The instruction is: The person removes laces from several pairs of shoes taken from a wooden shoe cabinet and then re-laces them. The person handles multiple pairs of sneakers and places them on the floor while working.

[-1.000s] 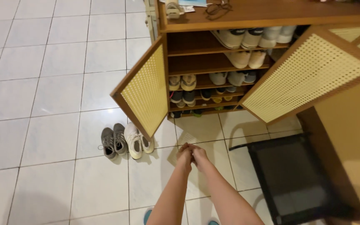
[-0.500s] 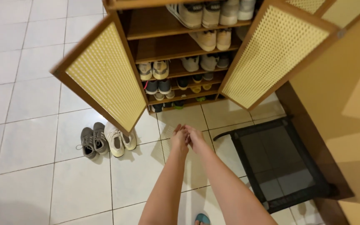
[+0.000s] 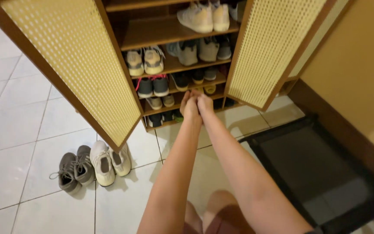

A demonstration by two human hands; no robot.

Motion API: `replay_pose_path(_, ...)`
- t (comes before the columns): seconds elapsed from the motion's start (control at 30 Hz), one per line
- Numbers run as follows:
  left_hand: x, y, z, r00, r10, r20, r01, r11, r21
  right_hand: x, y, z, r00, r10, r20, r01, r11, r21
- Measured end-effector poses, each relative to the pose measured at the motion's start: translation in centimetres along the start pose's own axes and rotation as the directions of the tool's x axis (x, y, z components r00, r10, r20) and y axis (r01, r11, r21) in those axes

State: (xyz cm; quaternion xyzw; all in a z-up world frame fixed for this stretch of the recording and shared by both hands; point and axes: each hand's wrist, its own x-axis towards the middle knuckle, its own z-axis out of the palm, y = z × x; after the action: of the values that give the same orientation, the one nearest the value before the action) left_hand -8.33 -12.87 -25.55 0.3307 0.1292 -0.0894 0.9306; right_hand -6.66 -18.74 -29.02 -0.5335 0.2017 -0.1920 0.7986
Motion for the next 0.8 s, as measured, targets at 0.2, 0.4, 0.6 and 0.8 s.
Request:
replay_pose_path(0.2, 2.8, -0.3, 1.6, 0.997, -0.074, -0.017, 0.074, 0.997, 0.013, 3.7, -1.2, 0.6, 0.999, -0.024, 0.046, 0.016, 0.987, 0.161)
replay_pose_path(0.4, 11.9, 1.4, 8.8, 0.992, -0.093, 0.083, 0.079, 0.984, 0.161, 12.6, -5.6, 4.9, 1.0, -0.001, -0.023, 0.009, 0.923, 0.385)
replay_pose_path(0.6, 13.4, 6.8, 19.0, 0.985, -0.088, 0.15, -0.007, 0.843, 0.538, 15.5, -15.2, 8.0, 0.989, -0.071, -0.127, 0.121, 0.886, 0.448)
replay_pose_path(0.8, 9.9, 8.1, 27.4, 0.896, 0.107, 0.431, -0.36, 0.745, 0.562, 15.8, -23.7, 6.9, 0.877, -0.391, -0.28, 0.435, 0.893, 0.115)
